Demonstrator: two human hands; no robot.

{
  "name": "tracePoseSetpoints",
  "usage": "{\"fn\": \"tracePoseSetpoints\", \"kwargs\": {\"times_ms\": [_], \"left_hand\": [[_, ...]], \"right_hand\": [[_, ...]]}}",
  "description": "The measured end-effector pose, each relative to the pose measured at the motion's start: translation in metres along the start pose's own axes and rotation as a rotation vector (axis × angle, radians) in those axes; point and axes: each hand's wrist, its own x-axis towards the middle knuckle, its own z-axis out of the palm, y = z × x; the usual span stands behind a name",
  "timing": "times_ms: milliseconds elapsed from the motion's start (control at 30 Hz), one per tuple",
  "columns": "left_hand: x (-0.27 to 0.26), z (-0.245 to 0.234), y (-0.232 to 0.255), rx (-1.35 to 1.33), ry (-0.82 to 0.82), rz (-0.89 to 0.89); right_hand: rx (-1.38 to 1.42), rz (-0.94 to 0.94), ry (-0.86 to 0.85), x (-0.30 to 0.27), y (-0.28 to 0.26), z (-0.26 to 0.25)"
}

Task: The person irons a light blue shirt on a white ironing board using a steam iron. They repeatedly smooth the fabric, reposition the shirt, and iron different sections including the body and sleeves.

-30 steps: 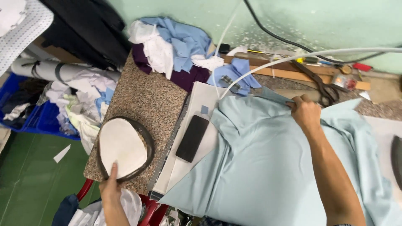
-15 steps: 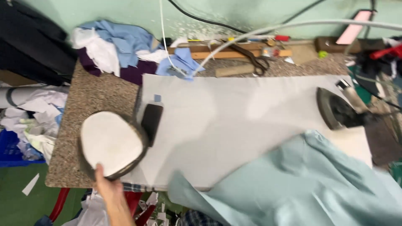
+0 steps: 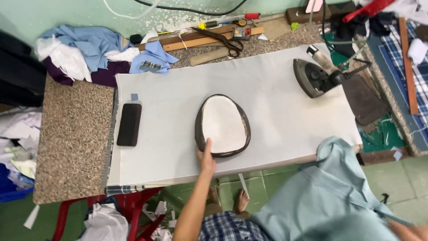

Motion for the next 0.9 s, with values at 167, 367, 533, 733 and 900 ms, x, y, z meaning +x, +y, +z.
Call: {"fn": "tracePoseSetpoints", "kwargs": {"times_ms": [167, 367, 533, 733, 900], "left_hand": [[-0.003, -0.049, 0.001, 0.465, -0.179, 0.022], [-0.166, -0.03, 0.086, 1.357, -0.931, 0.017], [-0.139, -0.063, 0.032, 0.5, -0.917, 0.784], [-0.158, -0.07, 0.097, 0.342, -0.816, 1.372], [-0.183, -0.109, 0.153, 0.507, -0.656, 1.316]], "right_hand": [[0.232, -0.141, 0.127, 0.101, -0.225, -0.13], [0.234, -0.37, 0.28, 0.143, -0.293, -0.06], [0.573, -0.56, 0.488, 0.151, -0.335, -0.064], [0.786, -0.525, 0.204, 0.148, -0.368, -0.053], [0.843, -0.432, -0.122, 0.149, -0.395, 0.07]]}}
